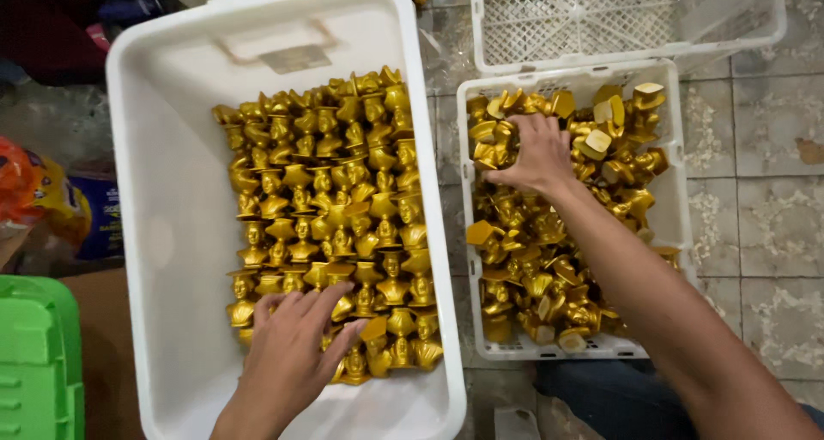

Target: The person transfers gold-wrapped items from a white crate into a white bin, arranging them in neat rows. The person uses both hands to pick up and place the items, ensuring they are organized within the bin.

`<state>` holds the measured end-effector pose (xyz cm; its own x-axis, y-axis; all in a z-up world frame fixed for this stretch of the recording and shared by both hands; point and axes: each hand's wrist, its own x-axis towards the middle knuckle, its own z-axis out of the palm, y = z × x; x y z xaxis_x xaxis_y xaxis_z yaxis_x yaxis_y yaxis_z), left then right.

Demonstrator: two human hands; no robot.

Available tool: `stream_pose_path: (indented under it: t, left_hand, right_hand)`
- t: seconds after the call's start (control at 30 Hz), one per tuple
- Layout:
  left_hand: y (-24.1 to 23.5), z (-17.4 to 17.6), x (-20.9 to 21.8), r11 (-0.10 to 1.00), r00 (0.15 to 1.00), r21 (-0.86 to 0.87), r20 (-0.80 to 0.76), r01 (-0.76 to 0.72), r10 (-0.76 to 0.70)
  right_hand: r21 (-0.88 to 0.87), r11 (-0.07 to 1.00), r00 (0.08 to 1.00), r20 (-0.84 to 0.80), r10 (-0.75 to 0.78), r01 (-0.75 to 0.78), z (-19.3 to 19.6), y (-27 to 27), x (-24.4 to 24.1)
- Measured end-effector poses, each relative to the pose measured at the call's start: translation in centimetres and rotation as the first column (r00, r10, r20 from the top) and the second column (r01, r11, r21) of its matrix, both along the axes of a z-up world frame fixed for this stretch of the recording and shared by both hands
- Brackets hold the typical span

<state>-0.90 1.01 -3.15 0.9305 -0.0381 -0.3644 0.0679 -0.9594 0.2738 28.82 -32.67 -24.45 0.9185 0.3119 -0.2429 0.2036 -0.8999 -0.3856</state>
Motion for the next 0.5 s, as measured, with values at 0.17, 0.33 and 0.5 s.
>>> stream_pose_path:
  t: [0.17,0.33,0.5]
  left_hand:
    - [-0.2,0.0,0.5,0.999,0.991,-0.029,0.135,0.016,-0.012]
    - [-1.0,1.4,1.2,0.993,0.971,-0.118,0.237,0.026,0.002]
    - [-1.8,1.1,1.5,0.947,0.922,-0.318,0.379,0.046,0.083]
  right_hand:
    - [0.116,0.992,0.983,0.181,0.027,-0.049,1.8,-1.1,-0.5]
    - [0.239,0.943,0.923,0.360,0.135,-0.231,10.4,-1.1,-1.5]
    - [0.389,0.876,0.907,0.405,0.115,-0.285,19.8,-0.3,-5.5]
